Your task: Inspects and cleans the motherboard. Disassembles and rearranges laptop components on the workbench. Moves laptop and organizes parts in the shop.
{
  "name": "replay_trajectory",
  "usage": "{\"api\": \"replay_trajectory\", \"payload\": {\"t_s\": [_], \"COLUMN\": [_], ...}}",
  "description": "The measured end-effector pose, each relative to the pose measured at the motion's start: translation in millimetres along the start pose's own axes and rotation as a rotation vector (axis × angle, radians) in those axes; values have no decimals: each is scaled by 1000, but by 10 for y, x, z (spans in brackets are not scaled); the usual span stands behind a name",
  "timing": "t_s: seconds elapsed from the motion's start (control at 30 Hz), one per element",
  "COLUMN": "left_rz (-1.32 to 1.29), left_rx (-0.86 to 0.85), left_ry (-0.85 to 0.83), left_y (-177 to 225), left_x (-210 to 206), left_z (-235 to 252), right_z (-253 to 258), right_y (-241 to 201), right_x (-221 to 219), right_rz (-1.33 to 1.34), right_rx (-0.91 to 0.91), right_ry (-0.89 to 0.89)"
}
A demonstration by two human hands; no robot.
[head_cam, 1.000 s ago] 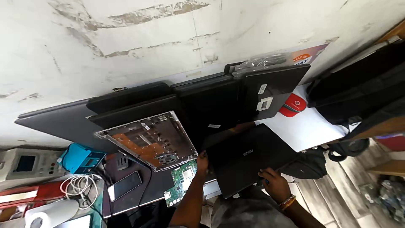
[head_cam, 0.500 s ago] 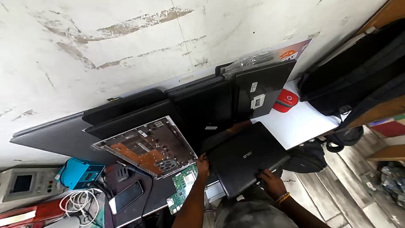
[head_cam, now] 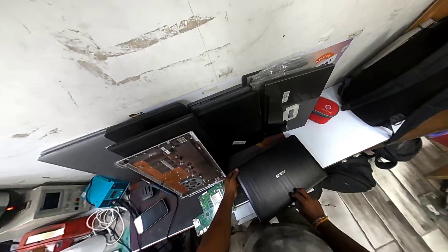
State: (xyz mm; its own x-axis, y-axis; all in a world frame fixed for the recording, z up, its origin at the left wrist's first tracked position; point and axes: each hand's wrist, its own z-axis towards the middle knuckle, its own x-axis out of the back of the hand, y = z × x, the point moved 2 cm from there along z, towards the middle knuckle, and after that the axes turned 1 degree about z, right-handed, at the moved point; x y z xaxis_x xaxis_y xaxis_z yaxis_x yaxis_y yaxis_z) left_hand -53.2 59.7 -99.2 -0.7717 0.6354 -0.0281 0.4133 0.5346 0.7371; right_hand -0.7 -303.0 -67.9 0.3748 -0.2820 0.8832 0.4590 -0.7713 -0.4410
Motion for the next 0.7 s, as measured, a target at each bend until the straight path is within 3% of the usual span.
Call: {"api": "replay_trajectory", "payload": {"t_s": [0.3, 0.47, 0.63, 0.7], "left_rz": [215, 244, 168, 279], "left_rx": [-44, -58, -146, -135], "left_ry": [71, 126, 200, 213], "left_y": [34, 30, -82, -118], "left_x": [-53, -98, -246, -310], "left_z": [27, -15, -240, -305], "right_z": [68, 200, 203, 227], "right_y": [27, -19, 311, 452], "right_x": [-34, 112, 165, 303], "right_rz": [4, 66, 373, 426], "right_rx": [-18, -246, -551, -741], "right_ry": [-75, -307, 67, 133]}}
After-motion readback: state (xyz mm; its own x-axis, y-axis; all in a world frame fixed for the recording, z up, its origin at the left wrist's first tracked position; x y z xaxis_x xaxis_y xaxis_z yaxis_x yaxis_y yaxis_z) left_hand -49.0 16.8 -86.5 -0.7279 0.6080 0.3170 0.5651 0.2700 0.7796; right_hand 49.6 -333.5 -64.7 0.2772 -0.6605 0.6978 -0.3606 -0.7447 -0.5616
